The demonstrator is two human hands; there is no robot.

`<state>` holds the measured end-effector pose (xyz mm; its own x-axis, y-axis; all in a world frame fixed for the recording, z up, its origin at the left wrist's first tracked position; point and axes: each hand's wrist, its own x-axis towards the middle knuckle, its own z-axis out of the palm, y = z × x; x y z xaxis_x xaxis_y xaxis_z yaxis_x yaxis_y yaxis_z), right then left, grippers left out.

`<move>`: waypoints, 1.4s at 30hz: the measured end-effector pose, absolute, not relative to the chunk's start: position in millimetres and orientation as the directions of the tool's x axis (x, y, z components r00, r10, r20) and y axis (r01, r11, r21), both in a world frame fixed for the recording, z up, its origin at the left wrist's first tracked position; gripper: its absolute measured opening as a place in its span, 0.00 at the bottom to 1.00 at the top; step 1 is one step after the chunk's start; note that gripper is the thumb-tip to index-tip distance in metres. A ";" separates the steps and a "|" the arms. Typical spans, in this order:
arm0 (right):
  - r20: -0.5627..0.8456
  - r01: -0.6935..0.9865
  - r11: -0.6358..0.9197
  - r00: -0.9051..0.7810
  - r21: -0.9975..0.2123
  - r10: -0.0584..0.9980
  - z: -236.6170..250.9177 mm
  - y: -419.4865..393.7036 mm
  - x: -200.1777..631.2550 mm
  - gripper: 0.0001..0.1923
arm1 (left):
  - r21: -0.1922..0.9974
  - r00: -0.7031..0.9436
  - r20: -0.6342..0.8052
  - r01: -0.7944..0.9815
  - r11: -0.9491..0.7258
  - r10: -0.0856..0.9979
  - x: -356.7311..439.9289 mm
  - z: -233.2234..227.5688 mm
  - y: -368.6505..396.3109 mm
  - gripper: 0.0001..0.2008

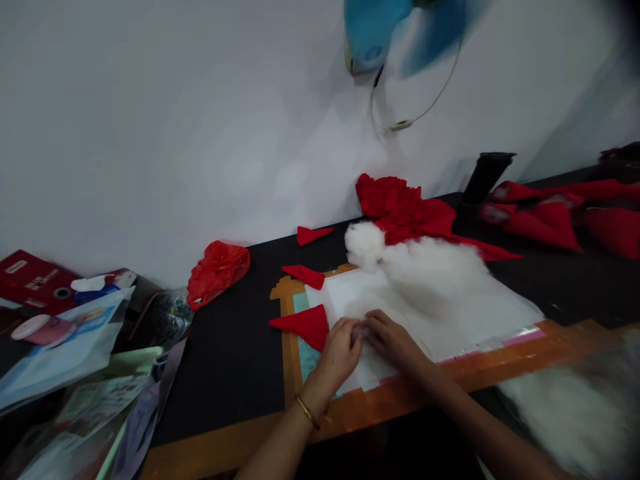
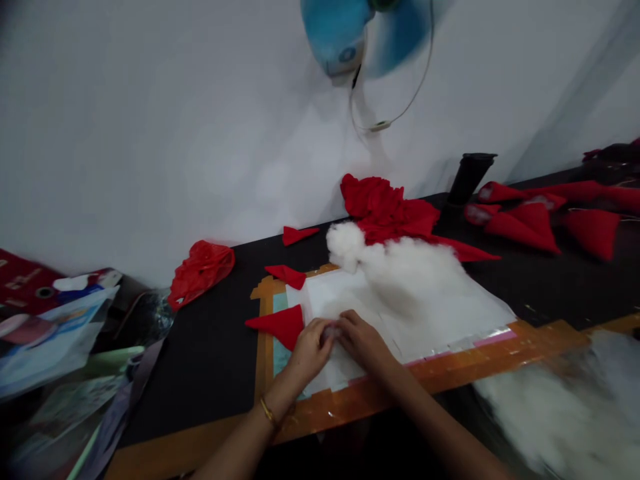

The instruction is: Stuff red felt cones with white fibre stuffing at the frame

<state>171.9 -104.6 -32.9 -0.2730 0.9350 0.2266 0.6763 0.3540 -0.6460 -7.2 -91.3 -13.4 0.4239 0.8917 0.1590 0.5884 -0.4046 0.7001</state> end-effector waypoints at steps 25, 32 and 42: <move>0.391 0.535 0.568 -0.416 -0.625 0.821 -40.6 -97.3 185.4 0.16 | 0.624 0.618 0.057 0.591 -0.512 0.784 -8.5 -7.0 -52.2 0.18; 0.364 0.598 0.437 -0.248 -0.671 0.898 -47.4 -99.7 218.6 0.13 | 0.632 0.445 0.131 0.651 -0.420 0.886 -20.2 -9.3 -68.0 0.12; 0.264 0.642 0.332 -0.203 -0.691 0.943 -25.6 -99.2 191.6 0.20 | 0.649 0.393 0.182 0.640 -0.411 0.901 -5.9 -15.9 -75.8 0.12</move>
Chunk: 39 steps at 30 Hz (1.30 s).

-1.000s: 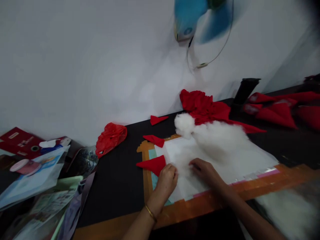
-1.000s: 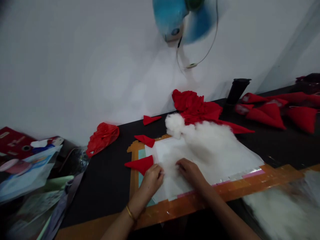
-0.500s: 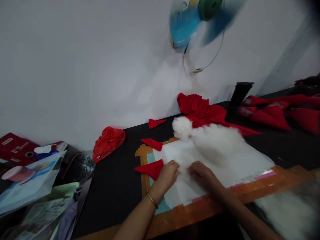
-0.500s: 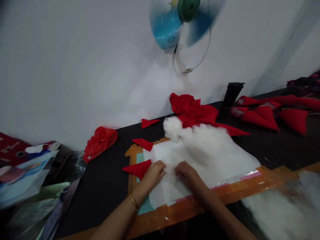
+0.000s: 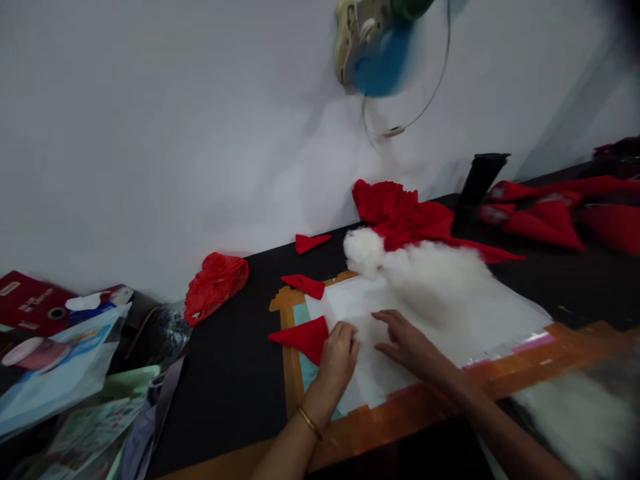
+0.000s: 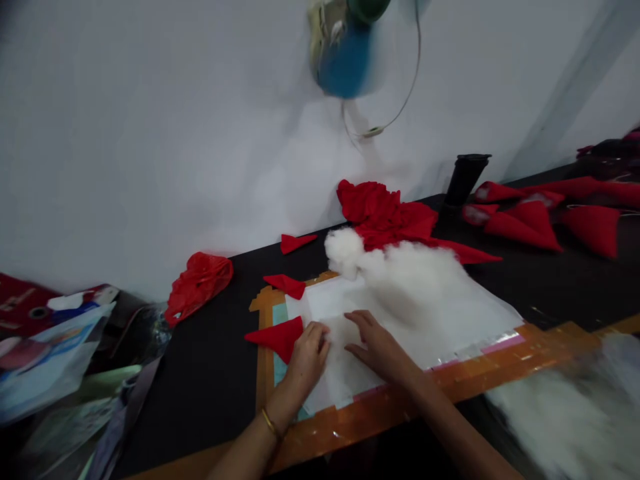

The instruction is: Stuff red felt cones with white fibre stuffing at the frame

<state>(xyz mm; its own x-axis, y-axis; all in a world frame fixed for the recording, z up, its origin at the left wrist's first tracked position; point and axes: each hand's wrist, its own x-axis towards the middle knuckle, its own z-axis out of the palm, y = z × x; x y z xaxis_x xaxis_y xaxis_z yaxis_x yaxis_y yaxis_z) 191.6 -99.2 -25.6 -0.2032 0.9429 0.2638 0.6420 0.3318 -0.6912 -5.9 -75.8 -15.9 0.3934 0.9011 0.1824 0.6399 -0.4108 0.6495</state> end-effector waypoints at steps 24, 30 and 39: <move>0.216 0.724 0.184 -0.049 -0.665 0.975 -42.9 -81.5 186.9 0.11 | 0.604 0.398 0.109 0.702 -0.378 0.911 -16.0 -9.6 -59.9 0.09; 0.235 0.705 0.187 -0.029 -0.684 0.971 -39.4 -90.3 210.6 0.14 | 0.673 0.315 0.172 0.654 -0.345 0.933 -33.3 -14.1 -66.2 0.09; 0.146 0.689 0.209 -0.149 -0.694 0.978 -29.4 -82.3 176.2 0.11 | 0.678 0.292 0.208 0.645 -0.353 0.934 -23.2 -18.3 -67.5 0.07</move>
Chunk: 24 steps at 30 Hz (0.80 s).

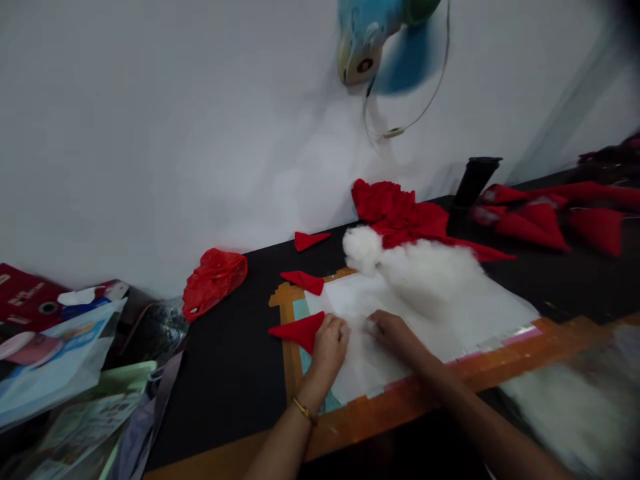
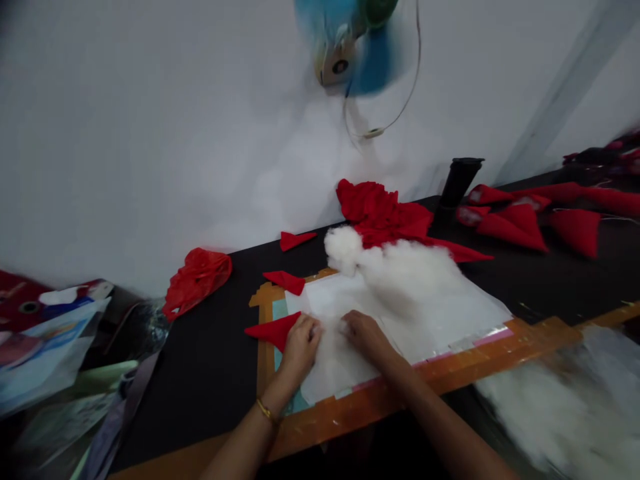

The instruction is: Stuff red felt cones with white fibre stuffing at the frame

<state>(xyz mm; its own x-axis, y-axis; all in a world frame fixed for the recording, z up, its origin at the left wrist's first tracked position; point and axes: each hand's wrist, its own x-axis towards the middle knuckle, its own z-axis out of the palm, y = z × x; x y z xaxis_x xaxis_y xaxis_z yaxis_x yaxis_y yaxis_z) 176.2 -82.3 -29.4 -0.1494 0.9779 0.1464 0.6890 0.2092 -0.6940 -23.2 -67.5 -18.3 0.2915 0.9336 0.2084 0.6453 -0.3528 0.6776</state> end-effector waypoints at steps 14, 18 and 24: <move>0.088 0.534 0.098 -0.043 -0.840 0.995 -22.4 -83.5 180.7 0.14 | 0.677 0.425 0.049 0.651 -0.343 0.904 -2.7 -6.2 -68.6 0.04; 0.046 0.488 0.064 -0.049 -0.871 0.998 -17.2 -90.2 190.7 0.16 | 0.725 0.294 0.075 0.641 -0.254 0.953 -8.8 -15.0 -62.1 0.07; 0.045 0.313 0.071 -0.090 -0.947 0.995 -23.8 -96.4 167.7 0.10 | 0.818 0.233 0.053 0.548 -0.176 0.971 -6.4 -13.3 -68.1 0.06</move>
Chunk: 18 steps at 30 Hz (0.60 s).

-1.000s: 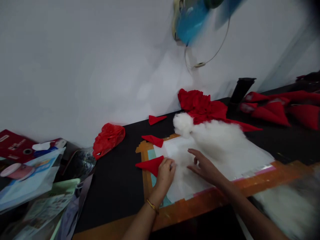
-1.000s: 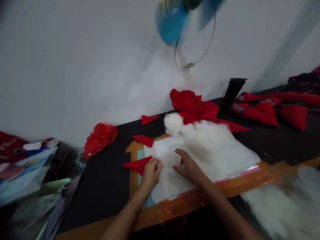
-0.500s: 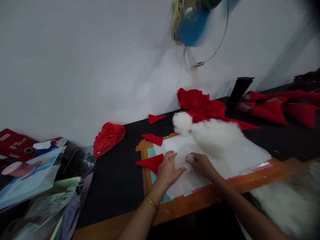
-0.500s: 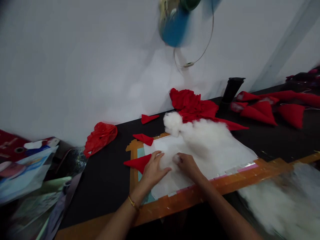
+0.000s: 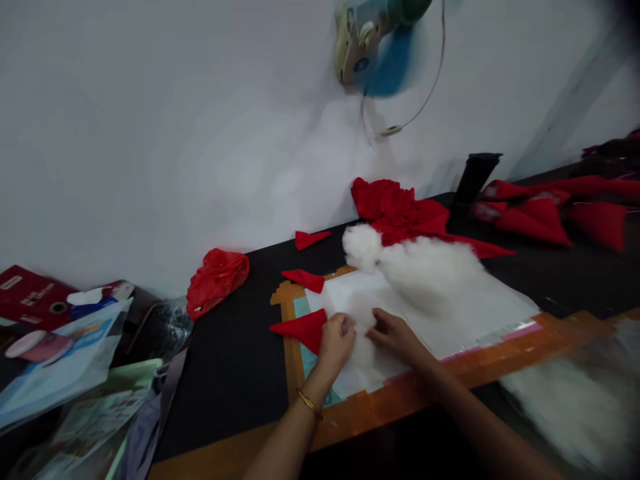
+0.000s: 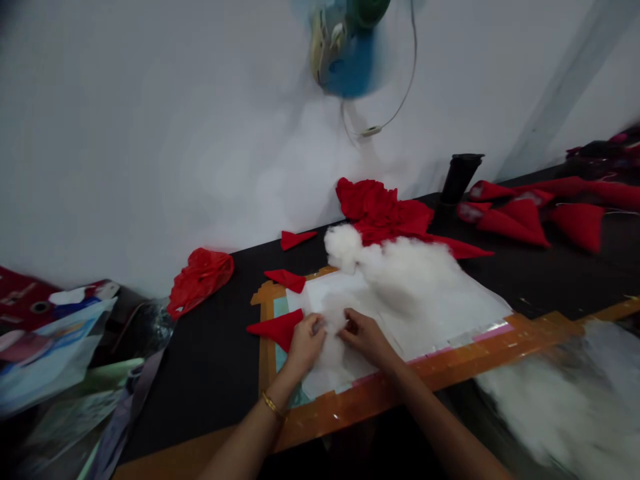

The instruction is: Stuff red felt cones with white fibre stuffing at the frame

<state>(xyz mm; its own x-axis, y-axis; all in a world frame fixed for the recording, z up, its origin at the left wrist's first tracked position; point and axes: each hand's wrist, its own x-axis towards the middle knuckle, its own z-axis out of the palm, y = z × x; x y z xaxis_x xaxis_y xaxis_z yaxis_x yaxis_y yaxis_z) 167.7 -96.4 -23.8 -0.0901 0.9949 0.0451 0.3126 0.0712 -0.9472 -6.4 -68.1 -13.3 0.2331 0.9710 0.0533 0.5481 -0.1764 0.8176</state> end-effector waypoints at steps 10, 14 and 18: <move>0.083 0.384 0.083 -0.015 -0.919 0.996 -24.8 -88.2 155.9 0.05 | 0.868 0.224 -0.033 0.490 -0.083 0.974 -11.9 -11.1 -69.9 0.04; 0.047 0.413 0.038 0.010 -0.910 0.999 -26.5 -90.0 168.7 0.14 | 0.868 0.136 -0.012 0.494 -0.057 0.991 -17.4 -14.1 -59.2 0.03; 0.019 0.439 -0.003 0.047 -0.898 0.999 -30.4 -89.4 182.7 0.19 | 0.866 0.084 0.016 0.496 -0.056 0.996 -23.6 -12.9 -54.1 0.04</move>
